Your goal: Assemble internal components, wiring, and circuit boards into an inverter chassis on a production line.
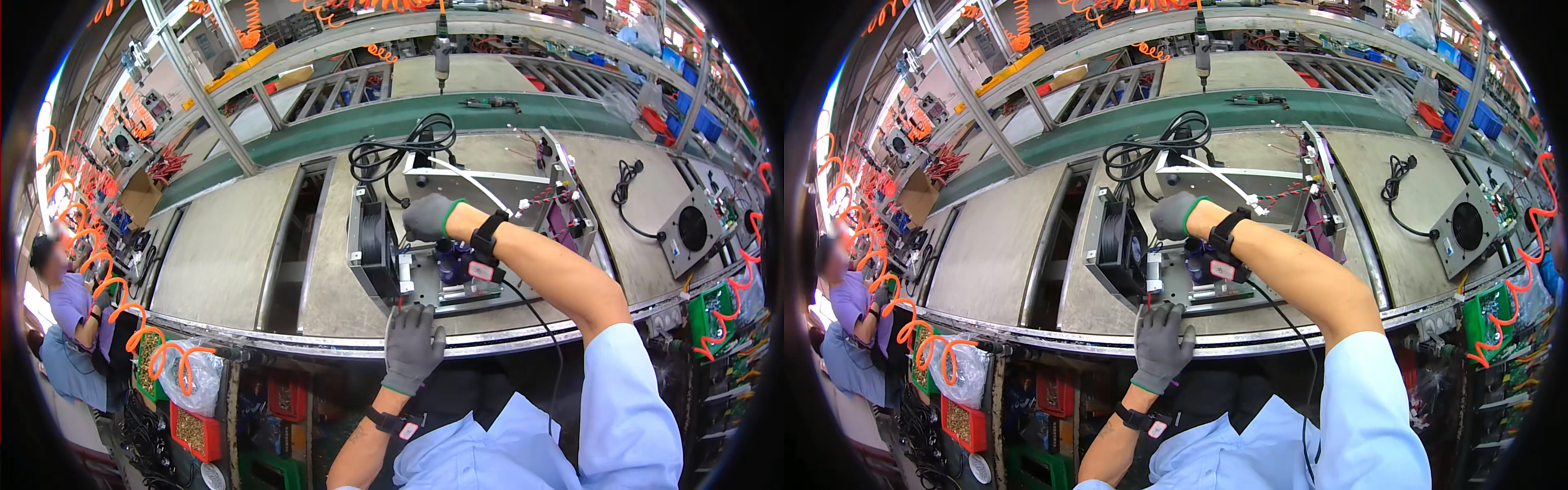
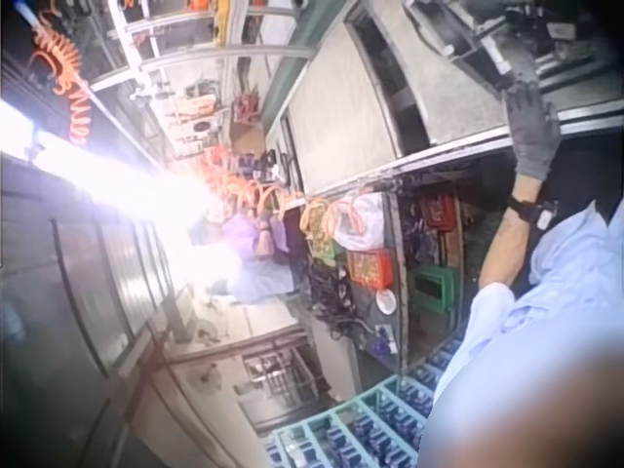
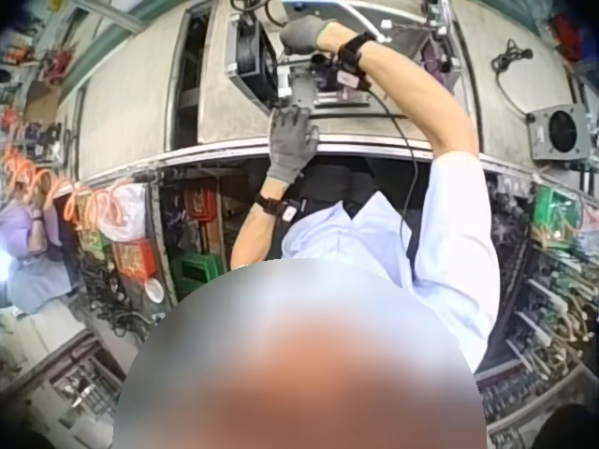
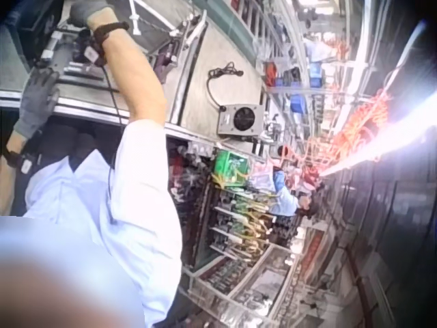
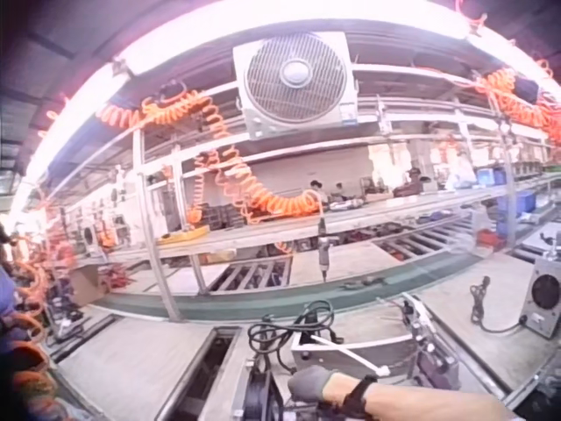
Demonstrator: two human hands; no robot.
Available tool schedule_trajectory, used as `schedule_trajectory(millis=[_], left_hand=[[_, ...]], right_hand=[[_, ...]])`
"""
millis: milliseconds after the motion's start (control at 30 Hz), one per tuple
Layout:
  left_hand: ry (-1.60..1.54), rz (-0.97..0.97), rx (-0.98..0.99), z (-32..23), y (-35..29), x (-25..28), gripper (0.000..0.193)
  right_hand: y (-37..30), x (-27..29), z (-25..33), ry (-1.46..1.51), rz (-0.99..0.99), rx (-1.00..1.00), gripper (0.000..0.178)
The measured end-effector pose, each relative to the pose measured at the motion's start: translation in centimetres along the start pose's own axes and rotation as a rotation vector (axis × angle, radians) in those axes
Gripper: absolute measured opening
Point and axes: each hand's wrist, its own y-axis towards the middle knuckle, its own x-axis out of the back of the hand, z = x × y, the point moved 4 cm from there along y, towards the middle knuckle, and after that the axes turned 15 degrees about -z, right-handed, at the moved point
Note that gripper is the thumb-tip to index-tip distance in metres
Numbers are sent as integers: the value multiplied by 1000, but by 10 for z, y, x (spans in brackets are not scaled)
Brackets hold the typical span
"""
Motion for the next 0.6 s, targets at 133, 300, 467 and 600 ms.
schedule_trajectory(millis=[133, 300, 467, 600], left_hand=[[0, -9, 35, -1, 0, -2, 44], [28, -56, 0, 0, 0, 0, 42], [-29, -38, 63, 9, -5, -2, 43], [-34, -65, 30, 8, -2, -2, 39]], right_hand=[[-13, 6, -5, -94, -14, -88, 23], [-25, 10, -20, -176, -57, -320, 21], [-33, 12, -20, -119, -67, -404, 21], [-40, 20, -19, -107, 8, -405, 23]])
